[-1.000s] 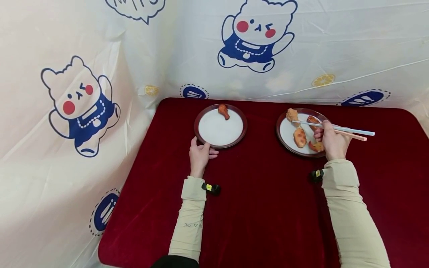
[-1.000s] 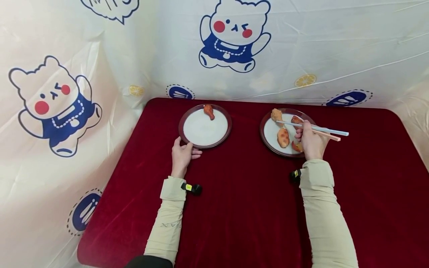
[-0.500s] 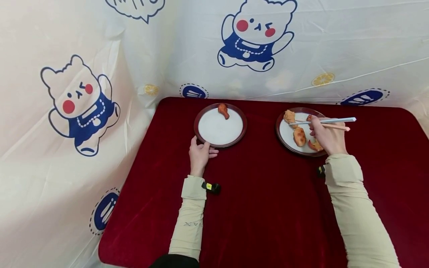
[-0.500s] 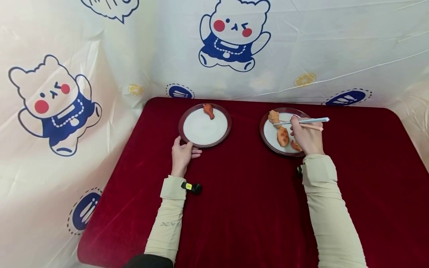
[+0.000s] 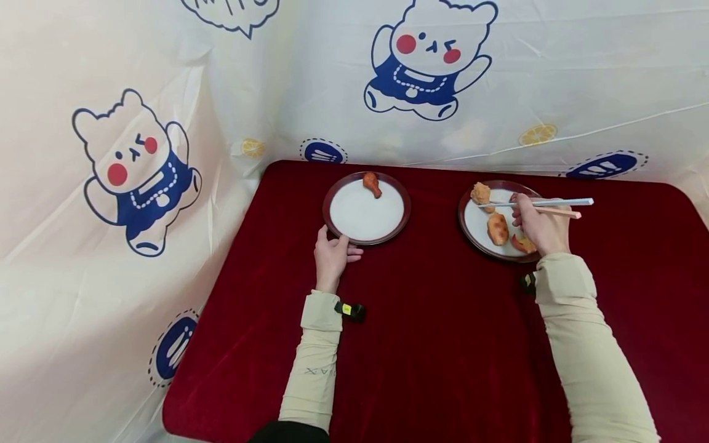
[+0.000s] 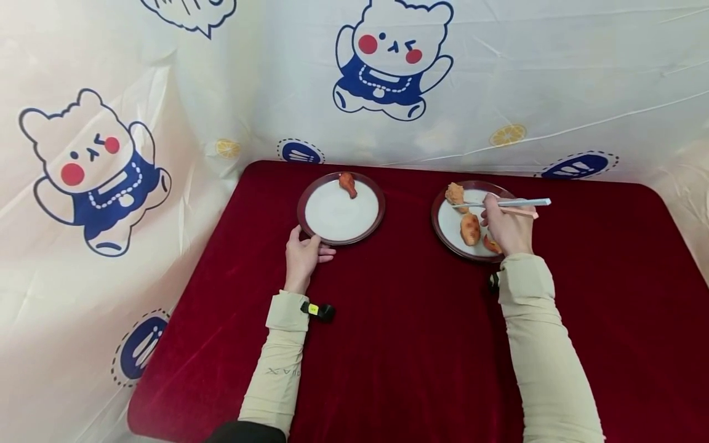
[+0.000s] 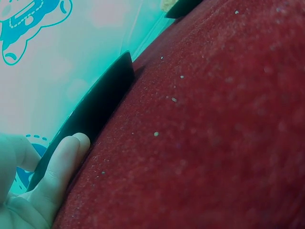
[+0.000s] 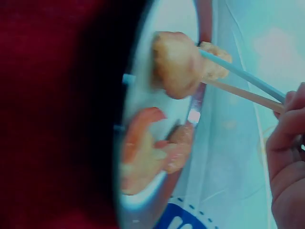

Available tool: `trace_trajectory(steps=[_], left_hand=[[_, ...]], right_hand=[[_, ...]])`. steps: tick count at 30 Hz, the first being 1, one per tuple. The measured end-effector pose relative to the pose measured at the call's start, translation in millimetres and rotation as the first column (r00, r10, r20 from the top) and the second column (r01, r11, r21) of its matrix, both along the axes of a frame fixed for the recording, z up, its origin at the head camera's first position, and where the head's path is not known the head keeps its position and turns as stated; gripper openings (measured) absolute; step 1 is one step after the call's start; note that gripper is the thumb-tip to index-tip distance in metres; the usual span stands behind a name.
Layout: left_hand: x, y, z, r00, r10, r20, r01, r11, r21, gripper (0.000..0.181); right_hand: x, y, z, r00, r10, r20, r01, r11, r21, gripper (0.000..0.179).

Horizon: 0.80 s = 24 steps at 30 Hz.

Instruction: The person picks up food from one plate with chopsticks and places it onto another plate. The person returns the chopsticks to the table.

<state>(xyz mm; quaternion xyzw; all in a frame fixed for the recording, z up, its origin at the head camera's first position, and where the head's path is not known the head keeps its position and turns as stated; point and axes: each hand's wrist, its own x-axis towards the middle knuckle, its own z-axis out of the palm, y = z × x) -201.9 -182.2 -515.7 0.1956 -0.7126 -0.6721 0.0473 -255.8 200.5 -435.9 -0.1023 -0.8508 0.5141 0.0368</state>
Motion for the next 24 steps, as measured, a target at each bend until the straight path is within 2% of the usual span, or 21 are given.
trace_trajectory(steps=[6,12,17,20,22,24], left_hand=[[-0.7,1.5,1.2,1.000,0.006,-0.005,-0.006,1.000,0.001,0.071],[-0.5,1.8,0.7,1.000,0.009,-0.010,-0.009,1.000,-0.002,0.070],[-0.6,1.8,-0.7,1.000,0.012,-0.014,-0.012,1.000,-0.003,0.070],[-1.1,2.0,-1.0,1.000,0.010,-0.013,-0.010,1.000,-0.007,0.071],[-1.1,2.1,-1.1,1.000,0.010,-0.013,-0.010,1.000,-0.006,0.070],[-0.7,2.4,-0.8,1.000,0.011,-0.014,-0.011,1.000,-0.005,0.070]], right_hand=[[8.2,4,-7.0,0.998,-0.048,-0.046,0.044,0.996,-0.074,0.039],[13.3,4,-9.3,0.992,-0.116,-0.047,0.103,0.970,-0.221,0.032],[16.6,3,-13.3,0.985,-0.165,-0.046,0.147,0.953,-0.264,0.031],[18.9,4,-16.1,0.982,-0.186,-0.041,0.160,0.922,-0.354,0.031],[20.5,4,-17.8,0.980,-0.194,-0.038,0.166,0.913,-0.372,0.031],[21.4,4,-19.3,0.977,-0.204,-0.053,0.162,0.886,-0.433,0.031]])
